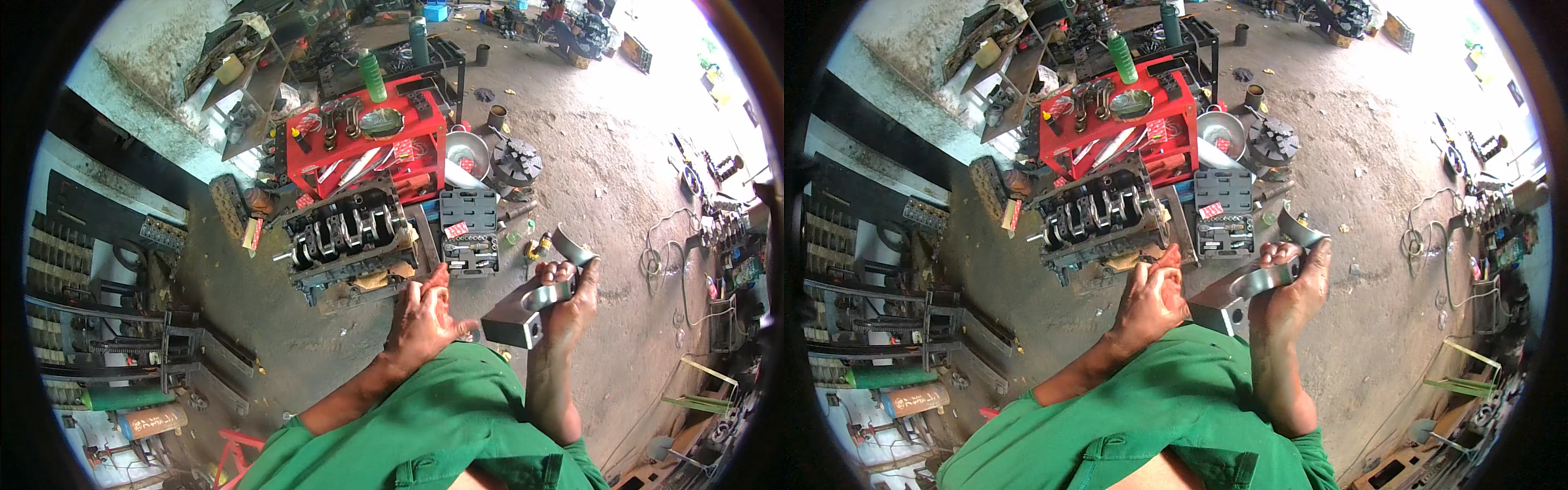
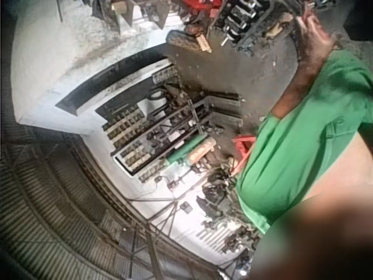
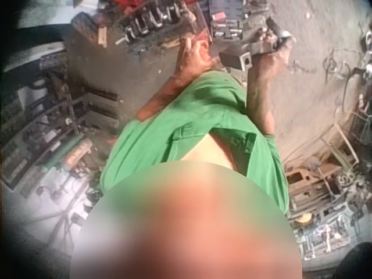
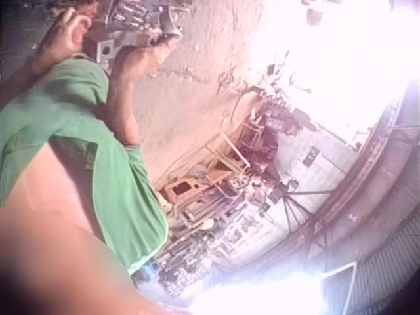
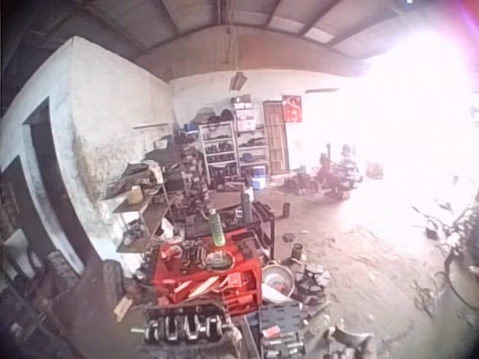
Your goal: The person installs a crankshaft into an engine block, then cleans and installs multiple main bearing caps onto the crankshaft journals. The person uses a cloth to wipe each cap before fitting it into place.
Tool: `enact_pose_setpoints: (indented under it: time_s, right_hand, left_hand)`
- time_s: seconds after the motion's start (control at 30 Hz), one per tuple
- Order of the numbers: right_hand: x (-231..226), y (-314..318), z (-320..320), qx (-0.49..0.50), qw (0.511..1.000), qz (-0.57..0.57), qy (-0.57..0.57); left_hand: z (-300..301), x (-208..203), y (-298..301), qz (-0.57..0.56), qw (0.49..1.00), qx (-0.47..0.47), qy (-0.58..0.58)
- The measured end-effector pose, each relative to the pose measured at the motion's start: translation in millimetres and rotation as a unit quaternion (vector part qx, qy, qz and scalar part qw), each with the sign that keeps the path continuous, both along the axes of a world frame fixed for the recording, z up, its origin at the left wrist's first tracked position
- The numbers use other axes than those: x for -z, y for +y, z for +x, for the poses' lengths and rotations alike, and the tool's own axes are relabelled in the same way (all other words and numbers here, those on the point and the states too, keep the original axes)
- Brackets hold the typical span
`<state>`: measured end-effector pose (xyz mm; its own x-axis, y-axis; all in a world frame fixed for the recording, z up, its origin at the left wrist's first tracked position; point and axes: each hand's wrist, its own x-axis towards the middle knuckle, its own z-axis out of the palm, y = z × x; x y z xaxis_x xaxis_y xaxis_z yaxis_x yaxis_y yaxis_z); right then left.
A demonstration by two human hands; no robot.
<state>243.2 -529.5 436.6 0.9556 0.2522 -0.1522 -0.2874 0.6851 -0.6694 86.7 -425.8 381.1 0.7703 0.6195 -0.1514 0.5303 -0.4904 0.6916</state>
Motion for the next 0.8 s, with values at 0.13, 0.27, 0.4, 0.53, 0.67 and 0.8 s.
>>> enact_pose_setpoints:
  time_s: [0.13, 0.27, 0.4, 0.53, 0.67, 0.8]
  right_hand:
    - [-2.1, 5.3, -5.6, 0.011, 0.998, -0.023, 0.053]
    - [0.7, 15.1, -23.9, 0.007, 0.999, -0.025, 0.022]
    - [-11.9, 3.8, -34.7, -0.017, 0.994, -0.105, -0.006]
    - [-39.3, -30.2, -21.7, 0.004, 0.952, -0.204, -0.23]
    - [-60.3, -53.5, -8.0, -0.078, 0.807, -0.285, -0.512]
    - [-61.8, -52.1, -7.2, -0.187, 0.769, -0.256, -0.555]
  left_hand:
    - [11.6, 0.9, -7.8, 0.009, 0.933, 0.112, -0.342]
    - [36.7, -10.5, -24.2, -0.315, 0.82, -0.016, -0.478]
    - [37.3, -22.3, -6.3, -0.566, 0.734, -0.063, -0.37]
    - [35.3, -25.5, 8.5, -0.705, 0.574, 0.014, -0.416]
    - [35.0, -30.2, 7.8, -0.721, 0.558, 0.0, -0.412]
    - [33.3, -38.6, 1.4, -0.681, 0.612, 0.045, -0.399]
